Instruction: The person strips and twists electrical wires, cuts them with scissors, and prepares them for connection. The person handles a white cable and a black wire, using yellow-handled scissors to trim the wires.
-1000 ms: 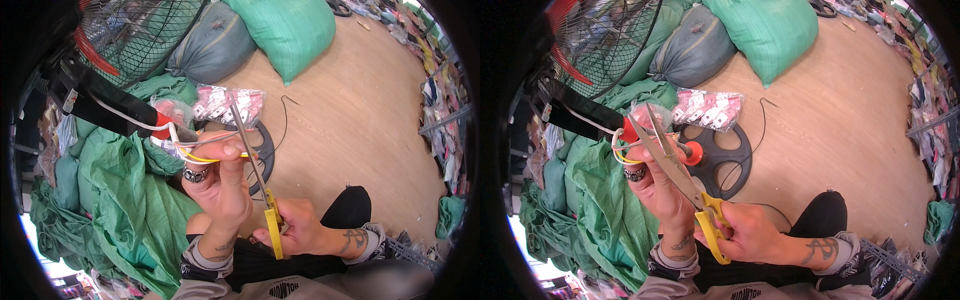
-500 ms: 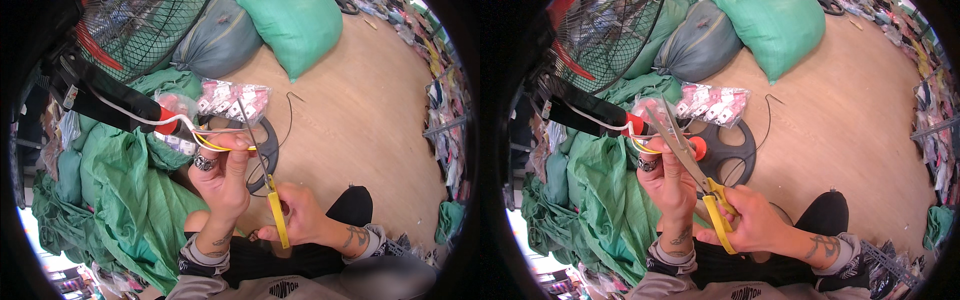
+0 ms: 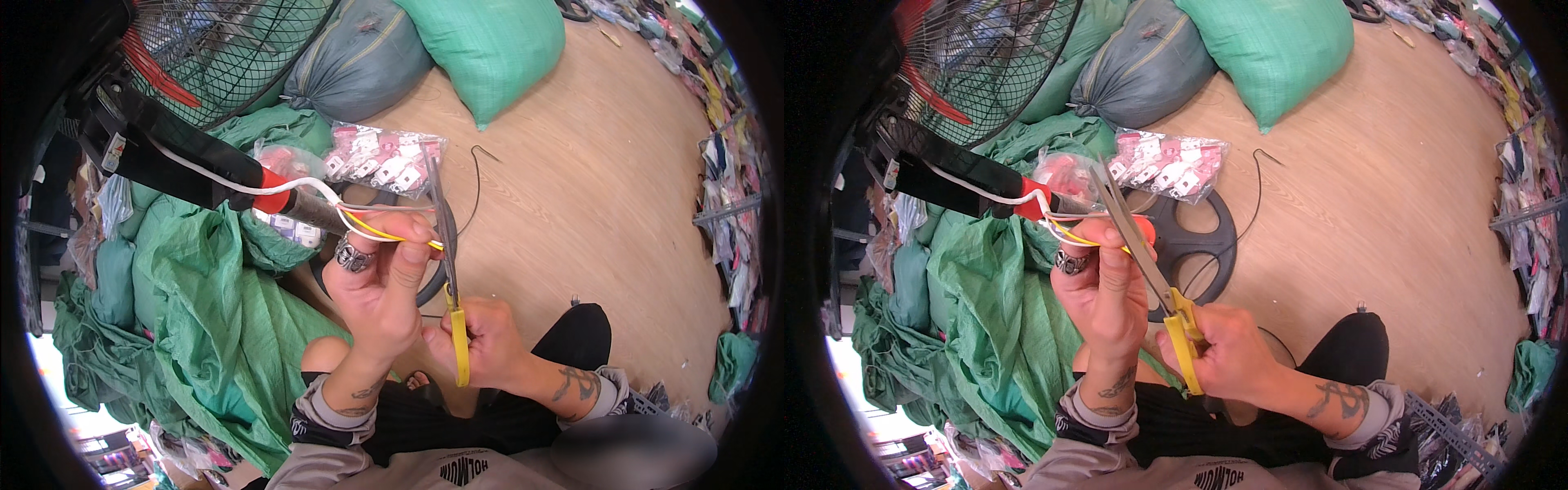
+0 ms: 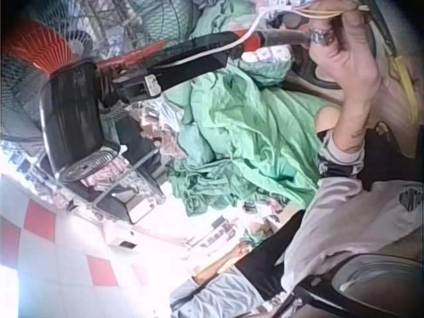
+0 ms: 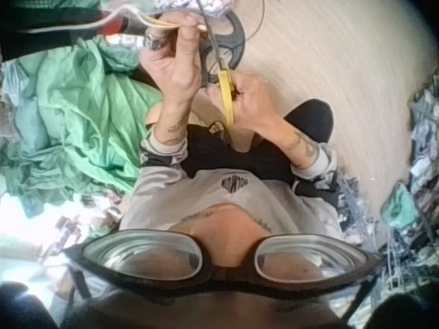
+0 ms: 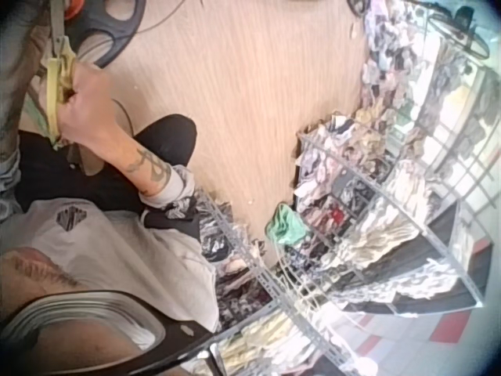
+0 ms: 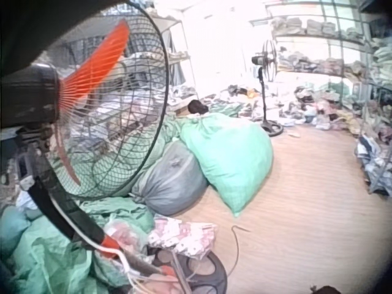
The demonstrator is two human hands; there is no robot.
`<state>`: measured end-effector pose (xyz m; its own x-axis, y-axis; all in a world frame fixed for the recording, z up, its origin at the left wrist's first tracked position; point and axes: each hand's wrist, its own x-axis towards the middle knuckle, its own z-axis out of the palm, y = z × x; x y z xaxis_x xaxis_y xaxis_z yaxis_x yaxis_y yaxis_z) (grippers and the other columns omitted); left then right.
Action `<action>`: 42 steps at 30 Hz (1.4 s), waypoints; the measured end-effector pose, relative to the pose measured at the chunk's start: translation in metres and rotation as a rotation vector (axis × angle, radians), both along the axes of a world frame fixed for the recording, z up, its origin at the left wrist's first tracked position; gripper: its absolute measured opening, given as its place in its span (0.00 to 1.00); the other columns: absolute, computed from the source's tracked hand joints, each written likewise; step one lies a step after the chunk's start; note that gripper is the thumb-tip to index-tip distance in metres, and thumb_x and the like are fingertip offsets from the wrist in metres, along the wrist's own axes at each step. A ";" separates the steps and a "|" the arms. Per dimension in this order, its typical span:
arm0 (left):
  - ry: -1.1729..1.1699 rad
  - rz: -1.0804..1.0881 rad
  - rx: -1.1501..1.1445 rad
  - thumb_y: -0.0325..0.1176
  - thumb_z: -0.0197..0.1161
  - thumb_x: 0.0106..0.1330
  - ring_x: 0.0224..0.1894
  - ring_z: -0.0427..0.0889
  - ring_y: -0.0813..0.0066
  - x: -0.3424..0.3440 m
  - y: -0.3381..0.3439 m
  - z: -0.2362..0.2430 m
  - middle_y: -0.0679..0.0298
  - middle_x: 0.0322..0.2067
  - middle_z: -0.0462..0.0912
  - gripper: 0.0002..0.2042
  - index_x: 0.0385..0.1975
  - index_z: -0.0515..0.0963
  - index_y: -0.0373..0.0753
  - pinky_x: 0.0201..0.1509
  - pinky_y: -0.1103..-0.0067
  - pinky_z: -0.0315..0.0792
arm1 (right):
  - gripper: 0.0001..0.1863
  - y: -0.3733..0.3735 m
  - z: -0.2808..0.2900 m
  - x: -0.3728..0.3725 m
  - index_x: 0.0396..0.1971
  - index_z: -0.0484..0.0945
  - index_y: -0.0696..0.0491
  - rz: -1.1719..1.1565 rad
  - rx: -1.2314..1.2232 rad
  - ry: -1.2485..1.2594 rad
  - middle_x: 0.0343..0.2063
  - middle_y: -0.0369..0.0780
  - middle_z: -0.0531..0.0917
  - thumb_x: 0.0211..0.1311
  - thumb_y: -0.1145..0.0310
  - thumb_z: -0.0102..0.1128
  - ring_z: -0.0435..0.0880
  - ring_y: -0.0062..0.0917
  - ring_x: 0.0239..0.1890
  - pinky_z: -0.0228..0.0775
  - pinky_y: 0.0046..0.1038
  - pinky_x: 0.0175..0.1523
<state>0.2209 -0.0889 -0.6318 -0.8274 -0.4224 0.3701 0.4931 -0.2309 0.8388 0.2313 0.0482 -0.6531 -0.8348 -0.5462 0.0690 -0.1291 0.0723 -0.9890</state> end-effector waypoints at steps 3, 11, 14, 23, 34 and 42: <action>0.056 -0.067 0.095 0.23 0.56 0.67 0.33 0.76 0.76 -0.003 -0.002 0.001 0.59 0.35 0.75 0.04 0.39 0.73 0.33 0.37 0.78 0.75 | 0.16 0.004 -0.005 0.001 0.19 0.71 0.57 0.054 0.013 -0.051 0.14 0.38 0.71 0.54 0.64 0.67 0.70 0.22 0.17 0.60 0.26 0.23; 0.102 -0.089 0.005 0.30 0.57 0.68 0.31 0.70 0.76 0.005 0.007 0.012 0.66 0.34 0.70 0.05 0.40 0.70 0.41 0.32 0.81 0.68 | 0.28 0.020 -0.015 -0.024 0.35 0.68 0.56 0.160 -0.495 -0.165 0.31 0.35 0.73 0.54 0.44 0.65 0.71 0.19 0.33 0.61 0.21 0.36; 0.120 -0.109 -0.009 0.31 0.58 0.68 0.32 0.70 0.77 0.004 0.012 0.013 0.67 0.34 0.70 0.05 0.39 0.69 0.43 0.32 0.81 0.68 | 0.25 0.022 -0.010 -0.022 0.37 0.70 0.57 0.111 -0.479 -0.097 0.31 0.36 0.74 0.55 0.50 0.66 0.72 0.18 0.33 0.61 0.21 0.36; 0.200 -0.004 -0.099 0.28 0.61 0.65 0.32 0.74 0.72 -0.003 0.021 0.001 0.57 0.33 0.74 0.02 0.32 0.74 0.39 0.34 0.78 0.70 | 0.10 0.014 0.046 -0.032 0.35 0.74 0.59 0.027 -0.577 -0.275 0.29 0.38 0.77 0.58 0.69 0.61 0.73 0.18 0.31 0.63 0.20 0.39; 0.132 -0.090 -0.245 0.36 0.63 0.65 0.42 0.70 0.70 0.003 0.020 0.002 0.64 0.38 0.67 0.07 0.34 0.70 0.46 0.48 0.70 0.69 | 0.05 0.011 0.039 -0.039 0.31 0.78 0.56 0.089 -0.724 -0.284 0.28 0.33 0.76 0.56 0.73 0.62 0.71 0.12 0.29 0.60 0.16 0.31; 0.035 -0.231 -0.103 0.30 0.55 0.66 0.45 0.70 0.67 0.004 0.017 0.011 0.58 0.41 0.69 0.04 0.34 0.68 0.39 0.53 0.70 0.64 | 0.07 0.000 0.040 -0.049 0.35 0.80 0.56 -0.185 -0.697 -0.154 0.27 0.34 0.79 0.56 0.74 0.63 0.75 0.11 0.27 0.63 0.15 0.29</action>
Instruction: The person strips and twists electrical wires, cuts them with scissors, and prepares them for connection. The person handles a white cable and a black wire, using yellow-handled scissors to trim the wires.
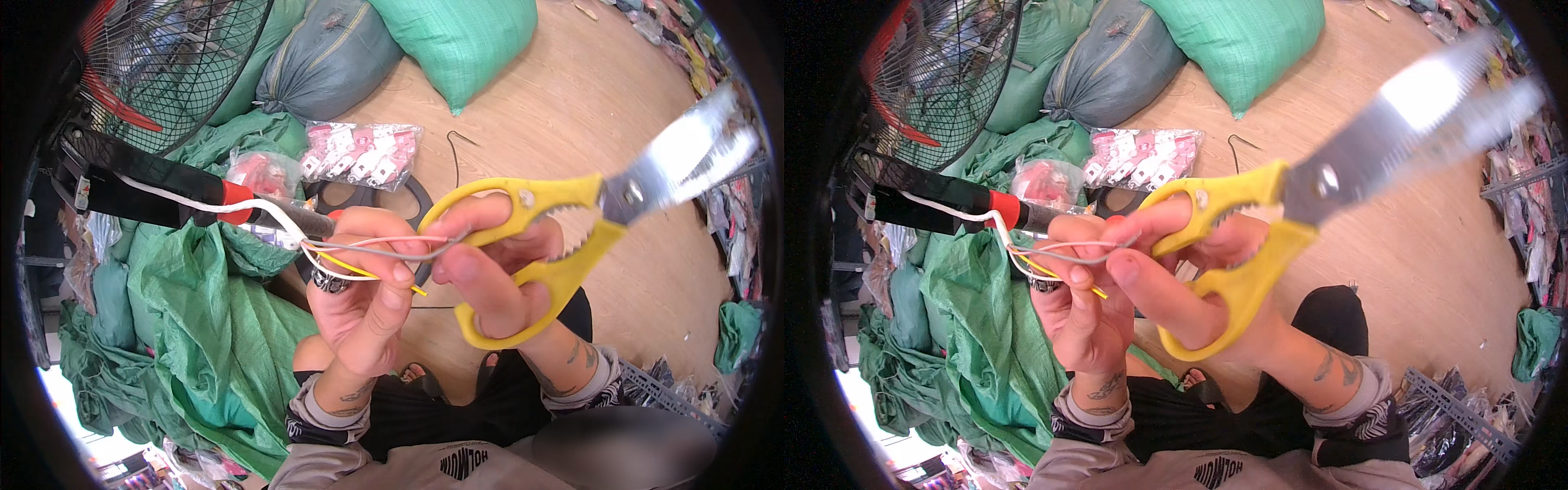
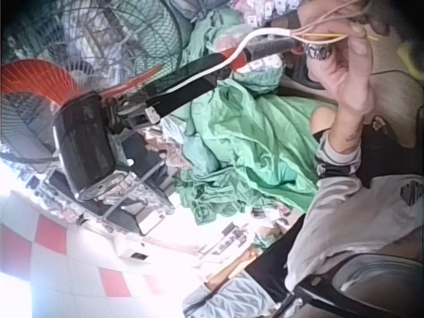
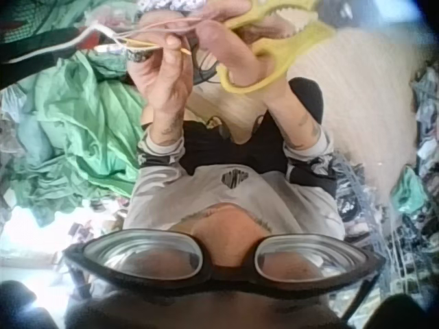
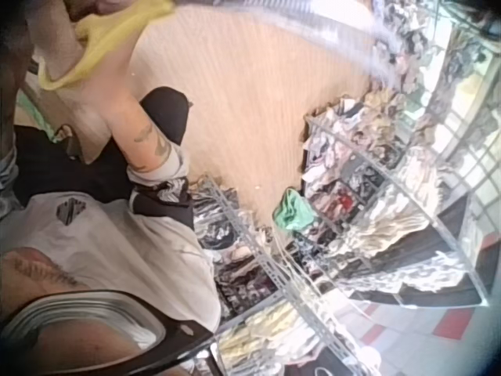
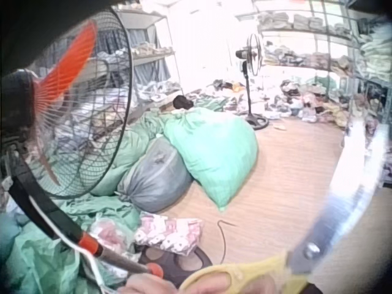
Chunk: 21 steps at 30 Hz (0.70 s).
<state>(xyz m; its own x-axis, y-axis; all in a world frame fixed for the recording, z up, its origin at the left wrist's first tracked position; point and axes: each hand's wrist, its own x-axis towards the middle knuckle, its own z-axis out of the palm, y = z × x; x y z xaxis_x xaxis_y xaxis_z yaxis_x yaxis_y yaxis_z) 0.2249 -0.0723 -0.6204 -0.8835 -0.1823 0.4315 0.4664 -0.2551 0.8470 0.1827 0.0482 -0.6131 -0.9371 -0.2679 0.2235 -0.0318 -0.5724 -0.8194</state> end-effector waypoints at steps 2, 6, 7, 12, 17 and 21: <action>0.013 -0.005 0.099 0.28 0.58 0.65 0.43 0.72 0.71 0.002 0.001 0.000 0.56 0.42 0.71 0.04 0.35 0.71 0.37 0.51 0.74 0.67 | 0.06 0.001 -0.002 -0.001 0.34 0.80 0.56 0.007 0.038 0.060 0.29 0.35 0.81 0.55 0.76 0.63 0.76 0.12 0.28 0.64 0.15 0.29; 0.000 -0.057 0.220 0.27 0.59 0.65 0.36 0.74 0.75 -0.001 0.002 0.007 0.56 0.37 0.74 0.05 0.36 0.71 0.34 0.43 0.79 0.71 | 0.05 0.002 -0.006 -0.003 0.32 0.80 0.56 -0.001 0.042 0.106 0.29 0.36 0.81 0.54 0.77 0.62 0.76 0.13 0.26 0.65 0.16 0.29; -0.035 -0.020 0.195 0.27 0.59 0.65 0.34 0.74 0.76 0.000 0.001 0.006 0.56 0.36 0.76 0.07 0.38 0.71 0.33 0.41 0.81 0.71 | 0.05 0.001 -0.007 -0.004 0.32 0.80 0.56 -0.016 0.081 0.161 0.28 0.36 0.81 0.54 0.77 0.62 0.76 0.13 0.26 0.64 0.16 0.29; -0.195 0.080 0.145 0.27 0.62 0.64 0.26 0.76 0.82 -0.001 -0.001 0.013 0.59 0.30 0.80 0.15 0.49 0.71 0.30 0.29 0.88 0.72 | 0.04 0.000 -0.010 -0.009 0.31 0.80 0.56 -0.055 0.153 0.256 0.24 0.35 0.81 0.55 0.76 0.61 0.76 0.13 0.23 0.64 0.17 0.27; -0.249 -0.039 0.080 0.23 0.62 0.64 0.30 0.79 0.80 -0.004 -0.008 0.013 0.59 0.34 0.81 0.10 0.44 0.77 0.29 0.32 0.87 0.74 | 0.03 0.004 -0.011 -0.008 0.31 0.79 0.57 -0.017 0.123 0.124 0.24 0.35 0.81 0.57 0.75 0.60 0.78 0.14 0.26 0.66 0.17 0.27; -0.204 0.043 0.010 0.23 0.61 0.64 0.31 0.80 0.79 -0.002 -0.013 0.008 0.57 0.35 0.81 0.08 0.42 0.77 0.30 0.35 0.85 0.76 | 0.05 -0.002 -0.004 -0.005 0.30 0.80 0.57 0.011 0.070 0.027 0.24 0.34 0.81 0.57 0.71 0.64 0.78 0.13 0.26 0.67 0.16 0.28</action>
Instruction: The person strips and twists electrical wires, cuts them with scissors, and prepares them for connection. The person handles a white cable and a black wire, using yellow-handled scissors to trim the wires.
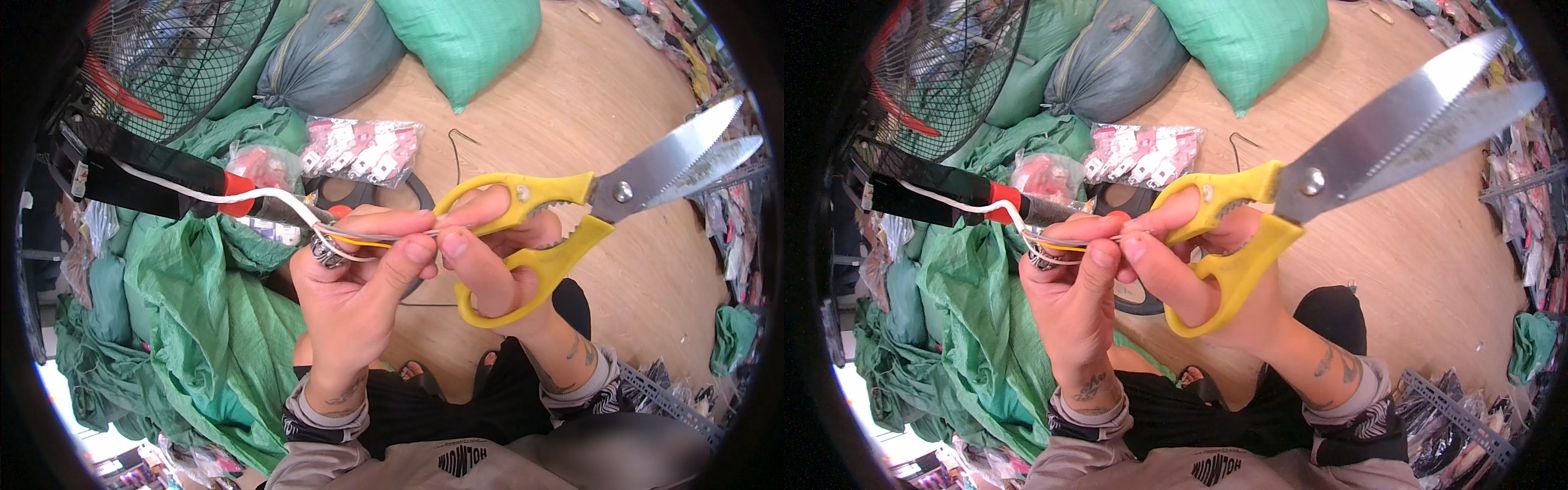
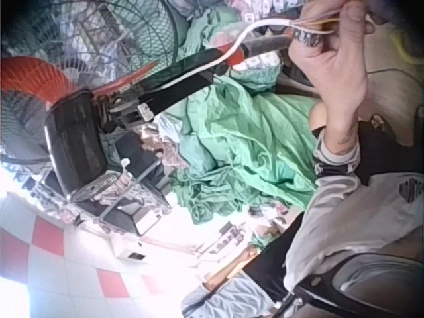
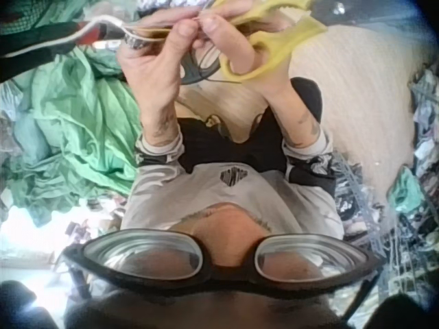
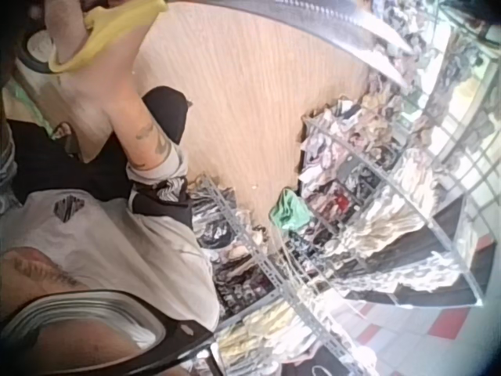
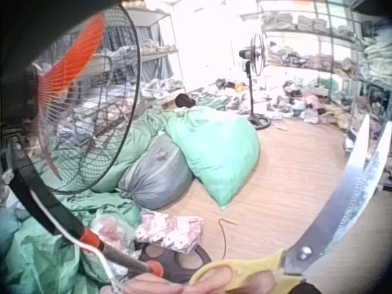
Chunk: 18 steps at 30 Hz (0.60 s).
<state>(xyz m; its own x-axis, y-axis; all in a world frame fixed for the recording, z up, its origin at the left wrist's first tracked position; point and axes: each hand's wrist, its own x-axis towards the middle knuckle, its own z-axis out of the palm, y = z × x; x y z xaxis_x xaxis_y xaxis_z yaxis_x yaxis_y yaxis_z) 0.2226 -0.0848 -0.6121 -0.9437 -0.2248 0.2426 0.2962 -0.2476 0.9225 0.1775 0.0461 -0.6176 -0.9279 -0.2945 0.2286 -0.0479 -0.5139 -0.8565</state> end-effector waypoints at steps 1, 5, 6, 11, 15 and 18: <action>0.016 0.033 -0.019 0.23 0.61 0.64 0.32 0.80 0.78 0.001 0.000 0.001 0.57 0.36 0.81 0.08 0.42 0.77 0.30 0.35 0.85 0.76 | 0.08 0.004 -0.001 0.000 0.29 0.79 0.57 0.056 0.071 -0.003 0.24 0.34 0.81 0.56 0.69 0.66 0.78 0.15 0.26 0.67 0.17 0.28; 0.107 0.254 0.149 0.24 0.62 0.64 0.31 0.81 0.77 0.001 0.002 0.009 0.56 0.35 0.81 0.08 0.40 0.76 0.30 0.36 0.84 0.76 | 0.18 0.026 -0.026 0.009 0.23 0.74 0.54 0.193 0.344 0.084 0.22 0.33 0.78 0.47 0.58 0.74 0.76 0.21 0.23 0.66 0.22 0.29; 0.130 0.268 0.154 0.25 0.62 0.64 0.30 0.81 0.77 0.003 0.000 0.009 0.56 0.34 0.81 0.08 0.40 0.76 0.30 0.36 0.84 0.76 | 0.21 0.026 -0.030 0.013 0.22 0.72 0.54 0.204 0.411 0.131 0.20 0.33 0.77 0.45 0.55 0.75 0.75 0.23 0.23 0.65 0.23 0.28; 0.140 0.348 0.056 0.25 0.62 0.64 0.30 0.81 0.76 0.007 -0.005 0.014 0.55 0.34 0.81 0.08 0.39 0.75 0.30 0.37 0.82 0.77 | 0.27 0.019 -0.025 0.024 0.20 0.68 0.52 0.344 0.625 0.460 0.17 0.34 0.67 0.37 0.50 0.78 0.66 0.27 0.21 0.58 0.27 0.26; 0.196 0.357 0.157 0.25 0.61 0.65 0.29 0.80 0.77 0.007 -0.001 0.018 0.56 0.34 0.79 0.07 0.39 0.73 0.31 0.36 0.82 0.76 | 0.28 0.019 -0.027 0.025 0.20 0.67 0.52 0.368 0.594 0.389 0.18 0.34 0.68 0.36 0.50 0.78 0.66 0.26 0.22 0.57 0.26 0.27; 0.221 0.337 0.125 0.26 0.60 0.66 0.29 0.78 0.77 0.007 -0.001 0.018 0.57 0.34 0.78 0.07 0.39 0.72 0.31 0.35 0.83 0.75 | 0.28 0.022 -0.029 0.021 0.20 0.67 0.52 0.379 0.631 0.413 0.17 0.34 0.68 0.36 0.50 0.78 0.66 0.26 0.22 0.57 0.26 0.27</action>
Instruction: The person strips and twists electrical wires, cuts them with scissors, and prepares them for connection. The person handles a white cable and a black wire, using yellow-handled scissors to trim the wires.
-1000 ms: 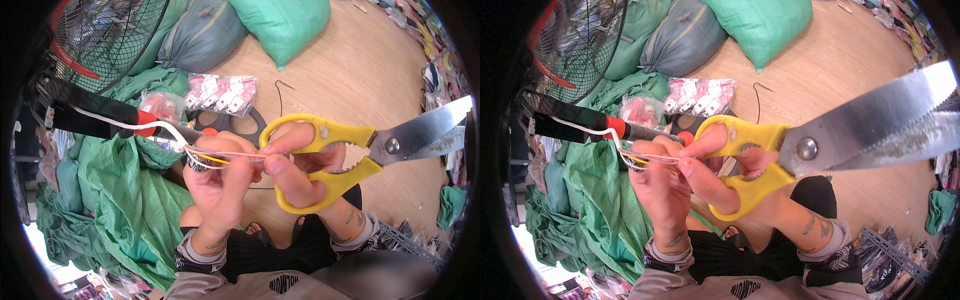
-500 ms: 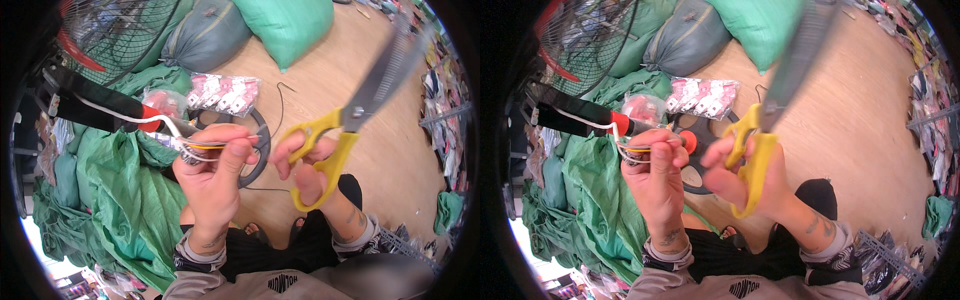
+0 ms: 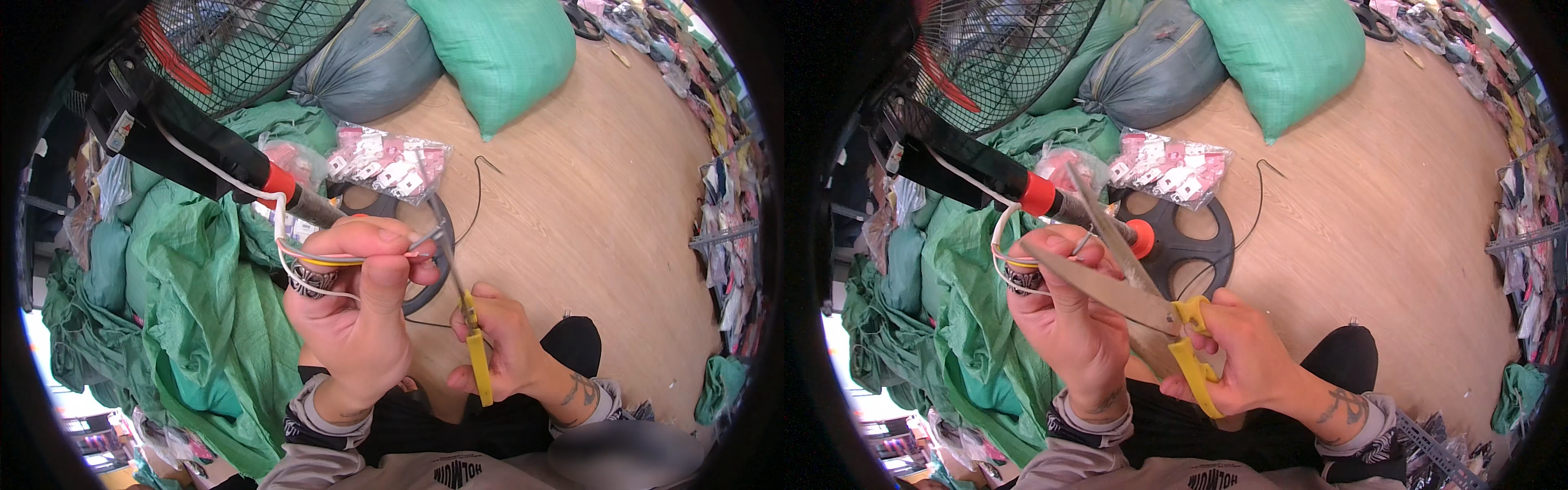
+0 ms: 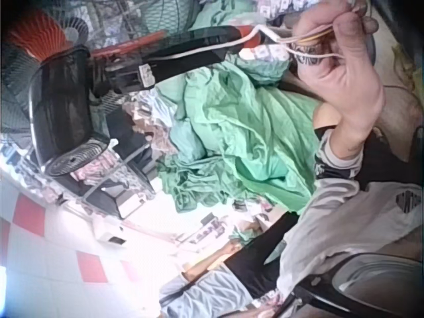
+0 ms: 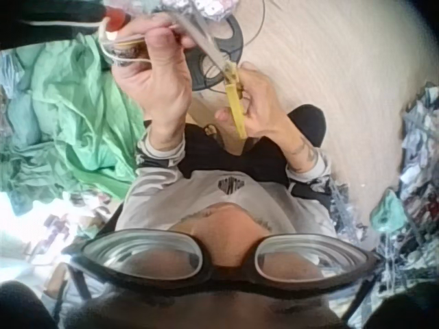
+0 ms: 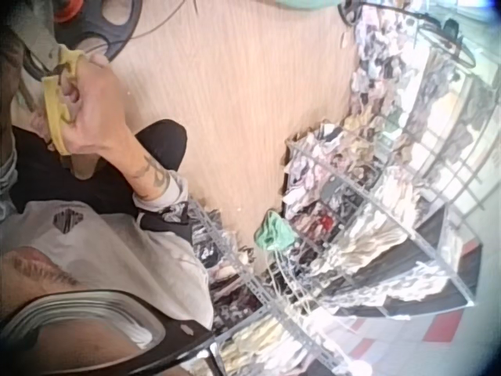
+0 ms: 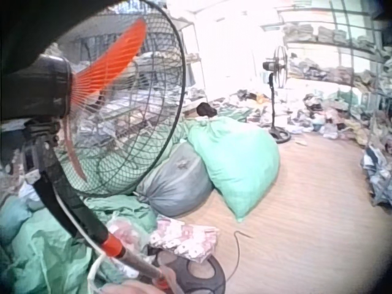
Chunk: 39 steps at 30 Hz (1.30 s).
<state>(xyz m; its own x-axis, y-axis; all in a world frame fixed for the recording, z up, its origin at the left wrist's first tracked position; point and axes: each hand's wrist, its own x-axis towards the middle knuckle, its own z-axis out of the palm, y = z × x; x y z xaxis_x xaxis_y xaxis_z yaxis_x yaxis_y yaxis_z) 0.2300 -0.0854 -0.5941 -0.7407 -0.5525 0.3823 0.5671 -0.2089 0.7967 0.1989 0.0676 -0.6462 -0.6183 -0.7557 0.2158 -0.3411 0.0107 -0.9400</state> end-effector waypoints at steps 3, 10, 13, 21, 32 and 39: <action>-0.007 0.016 -0.052 0.27 0.60 0.66 0.30 0.77 0.78 -0.001 -0.002 -0.001 0.56 0.34 0.77 0.08 0.39 0.70 0.32 0.35 0.83 0.74 | 0.28 0.000 -0.002 0.000 0.20 0.67 0.52 -0.025 0.027 0.050 0.17 0.34 0.68 0.36 0.50 0.78 0.65 0.26 0.21 0.57 0.27 0.26; -0.037 0.105 -0.136 0.29 0.61 0.66 0.31 0.76 0.79 -0.002 0.002 -0.003 0.56 0.36 0.76 0.09 0.39 0.70 0.32 0.35 0.84 0.72 | 0.31 0.001 -0.002 0.002 0.31 0.74 0.54 -0.080 0.176 0.089 0.20 0.35 0.70 0.41 0.41 0.71 0.67 0.25 0.23 0.62 0.25 0.27; -0.071 0.128 -0.191 0.29 0.61 0.66 0.30 0.76 0.80 0.000 0.004 -0.006 0.58 0.34 0.77 0.08 0.37 0.72 0.31 0.34 0.85 0.71 | 0.31 -0.001 -0.003 0.007 0.31 0.74 0.54 -0.113 0.143 0.043 0.20 0.35 0.70 0.42 0.41 0.71 0.67 0.26 0.23 0.62 0.26 0.27; -0.116 0.042 -0.097 0.27 0.60 0.66 0.28 0.75 0.81 -0.002 0.010 -0.006 0.62 0.30 0.77 0.06 0.35 0.73 0.30 0.32 0.86 0.69 | 0.32 -0.002 -0.005 0.008 0.24 0.71 0.54 -0.131 0.136 0.013 0.17 0.37 0.68 0.43 0.38 0.69 0.66 0.28 0.21 0.60 0.27 0.26; -0.167 0.000 -0.039 0.29 0.59 0.67 0.27 0.75 0.80 -0.002 0.011 0.002 0.62 0.28 0.76 0.07 0.34 0.73 0.30 0.32 0.85 0.70 | 0.32 -0.003 -0.002 0.005 0.15 0.62 0.51 -0.066 0.029 0.002 0.12 0.34 0.64 0.40 0.43 0.75 0.65 0.28 0.19 0.57 0.29 0.23; -0.171 -0.009 -0.048 0.30 0.59 0.68 0.27 0.75 0.80 -0.001 0.009 0.001 0.62 0.27 0.77 0.08 0.34 0.73 0.30 0.32 0.85 0.70 | 0.33 -0.006 -0.009 0.008 0.14 0.62 0.51 -0.088 0.022 0.006 0.11 0.34 0.64 0.39 0.42 0.75 0.66 0.29 0.18 0.58 0.29 0.23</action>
<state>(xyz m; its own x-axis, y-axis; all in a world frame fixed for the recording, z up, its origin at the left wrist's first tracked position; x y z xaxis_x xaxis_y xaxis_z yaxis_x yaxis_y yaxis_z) 0.2286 -0.0760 -0.5926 -0.8018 -0.5299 0.2761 0.4209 -0.1730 0.8904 0.2071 0.0613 -0.6548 -0.6813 -0.7030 0.2038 -0.3438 0.0615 -0.9370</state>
